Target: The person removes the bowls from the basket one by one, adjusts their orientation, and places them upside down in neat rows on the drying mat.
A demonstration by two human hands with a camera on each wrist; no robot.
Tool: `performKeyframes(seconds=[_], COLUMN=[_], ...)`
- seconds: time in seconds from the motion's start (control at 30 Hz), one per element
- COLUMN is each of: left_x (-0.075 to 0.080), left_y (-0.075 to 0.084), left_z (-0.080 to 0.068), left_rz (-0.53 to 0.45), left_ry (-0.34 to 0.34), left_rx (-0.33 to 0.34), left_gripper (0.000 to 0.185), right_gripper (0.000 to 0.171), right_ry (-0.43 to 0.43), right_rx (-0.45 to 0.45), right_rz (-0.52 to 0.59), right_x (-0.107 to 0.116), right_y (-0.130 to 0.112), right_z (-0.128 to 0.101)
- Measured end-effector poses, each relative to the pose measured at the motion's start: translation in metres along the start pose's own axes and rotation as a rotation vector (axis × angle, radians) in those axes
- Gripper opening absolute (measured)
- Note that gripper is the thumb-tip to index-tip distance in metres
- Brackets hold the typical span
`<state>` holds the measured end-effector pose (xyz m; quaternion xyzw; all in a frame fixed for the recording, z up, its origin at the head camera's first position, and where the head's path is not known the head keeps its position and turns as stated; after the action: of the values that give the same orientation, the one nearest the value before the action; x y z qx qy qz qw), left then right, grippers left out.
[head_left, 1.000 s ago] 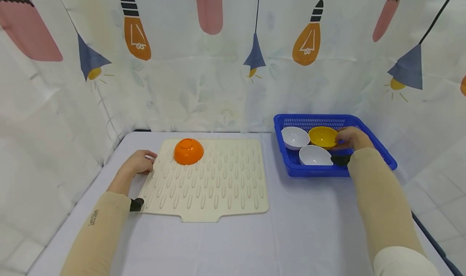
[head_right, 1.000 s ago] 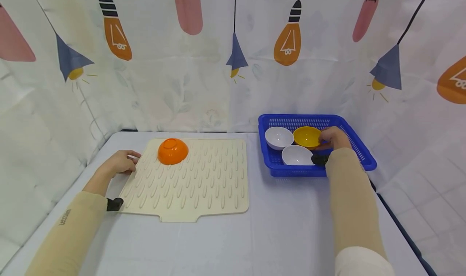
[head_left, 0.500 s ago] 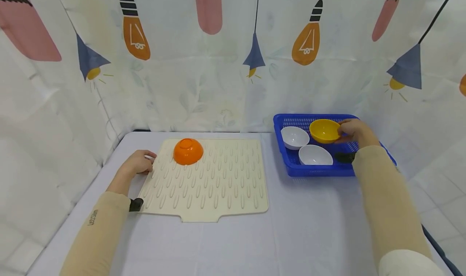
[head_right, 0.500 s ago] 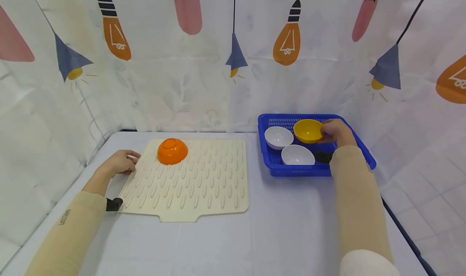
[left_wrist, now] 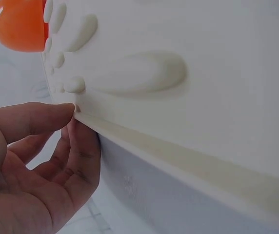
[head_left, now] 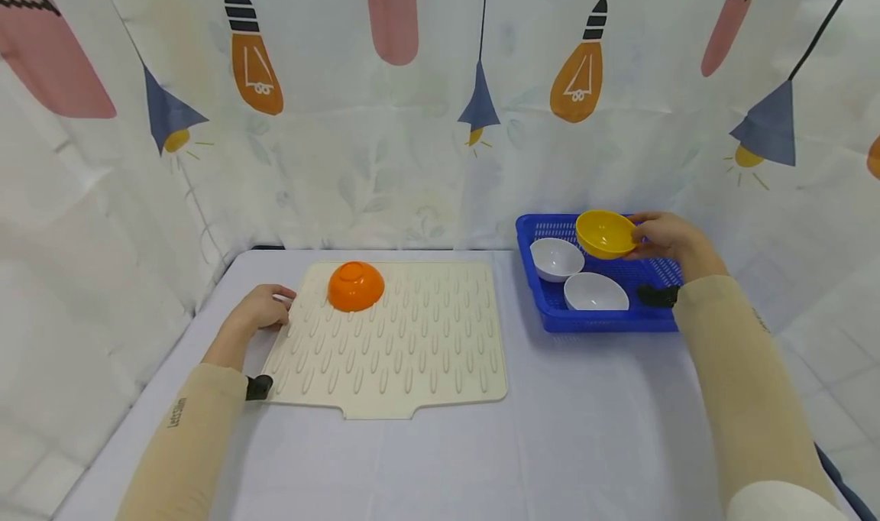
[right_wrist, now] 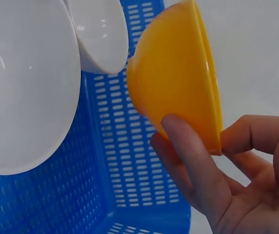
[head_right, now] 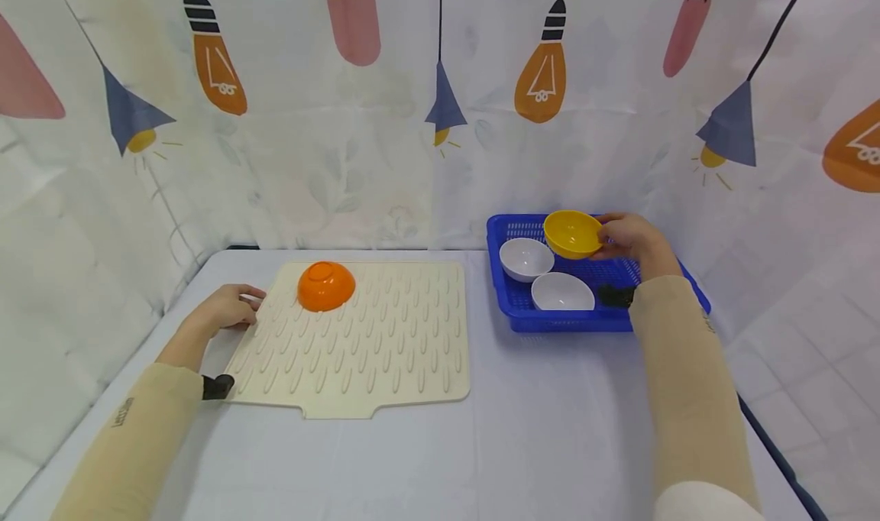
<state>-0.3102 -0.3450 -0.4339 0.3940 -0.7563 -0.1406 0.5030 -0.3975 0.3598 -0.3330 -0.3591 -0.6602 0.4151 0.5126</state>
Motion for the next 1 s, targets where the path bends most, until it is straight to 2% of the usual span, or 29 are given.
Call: performKeyframes(seconds=[0.23,0.67,1.0], left_x=[-0.001,0.001,0.000], left_y=[-0.004,0.002,-0.001], left_z=[0.003,0.000,0.003], left_rz=[-0.016,-0.001,-0.001], left_ry=[-0.008,-0.009,-0.017], left_rx=[0.018,0.012,0.006], left_gripper=[0.062,0.062,0.063], right_gripper=[0.068,0.067,0.064], right_ry=[-0.017,-0.103,-0.139], right_rx=[0.032,0.113,0.166], right_rz=[0.005,0.141,0.169], right_x=[-0.011,-0.037,-0.063], right_y=[-0.014,-0.041,-0.053], right_z=[-0.004,-0.013,-0.022])
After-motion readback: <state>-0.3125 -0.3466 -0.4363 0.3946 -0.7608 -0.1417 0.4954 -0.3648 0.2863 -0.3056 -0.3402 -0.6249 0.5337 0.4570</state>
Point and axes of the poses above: each hand's wrist, its own z-axis towards the middle knuckle, its own x-axis out of the back of the hand, y = z × x, the point moved 3 cm from there along z, towards the middle knuckle, and after that the axes turned 13 degrees about x, right-handed, at the moved point
